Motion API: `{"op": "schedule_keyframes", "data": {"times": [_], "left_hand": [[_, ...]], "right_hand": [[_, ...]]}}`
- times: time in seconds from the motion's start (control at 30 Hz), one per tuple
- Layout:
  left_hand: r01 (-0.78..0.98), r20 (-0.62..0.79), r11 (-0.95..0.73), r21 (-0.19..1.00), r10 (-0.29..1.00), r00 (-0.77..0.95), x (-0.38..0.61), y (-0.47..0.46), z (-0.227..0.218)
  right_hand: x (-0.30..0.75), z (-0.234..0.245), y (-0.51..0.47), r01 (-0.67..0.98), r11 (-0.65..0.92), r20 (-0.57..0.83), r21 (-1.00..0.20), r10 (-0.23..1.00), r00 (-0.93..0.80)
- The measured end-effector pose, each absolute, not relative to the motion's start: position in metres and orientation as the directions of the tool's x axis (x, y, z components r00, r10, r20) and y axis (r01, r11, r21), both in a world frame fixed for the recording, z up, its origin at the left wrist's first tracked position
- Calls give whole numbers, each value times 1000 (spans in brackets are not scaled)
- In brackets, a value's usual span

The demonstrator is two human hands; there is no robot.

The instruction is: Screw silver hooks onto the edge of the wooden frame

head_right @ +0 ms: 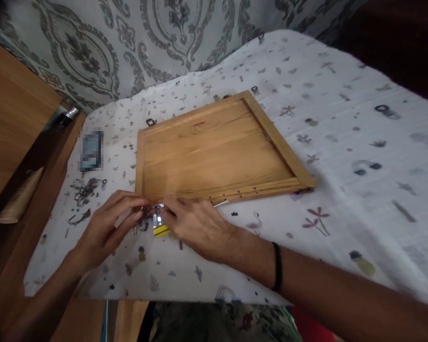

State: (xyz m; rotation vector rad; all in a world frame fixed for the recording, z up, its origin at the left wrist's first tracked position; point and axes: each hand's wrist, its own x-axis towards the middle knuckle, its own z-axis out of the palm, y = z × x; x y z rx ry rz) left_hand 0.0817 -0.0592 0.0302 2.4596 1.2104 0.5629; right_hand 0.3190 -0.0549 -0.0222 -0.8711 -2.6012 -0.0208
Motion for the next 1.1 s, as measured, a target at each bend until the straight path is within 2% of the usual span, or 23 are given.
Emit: {"op": "schedule_keyframes", "data": {"times": [0.1, 0.23, 0.5, 0.73, 0.87, 1.1], "left_hand": [[634, 299, -705, 320, 710, 638, 76, -73, 18], [606, 287, -765, 219, 644, 709, 74, -76, 11], [579, 330, -789, 206, 613, 718, 74, -75, 9], [593, 260, -782, 190, 623, 738, 74, -73, 9], [607, 265, -772, 190, 635, 725, 74, -72, 7], [614, 245, -755, 231, 656, 714, 73, -72, 7]], "right_hand": [[319, -24, -55, 583, 806, 393, -104, 572, -720], [320, -23, -55, 583, 805, 389, -113, 576, -719], [320, -21, -56, 582, 804, 371, -124, 582, -724], [320, -23, -56, 580, 802, 367, -141, 586, -722], [320, -22, -56, 573, 807, 375, -139, 579, -724], [319, -20, -56, 590, 799, 373, -116, 585, -720]]}}
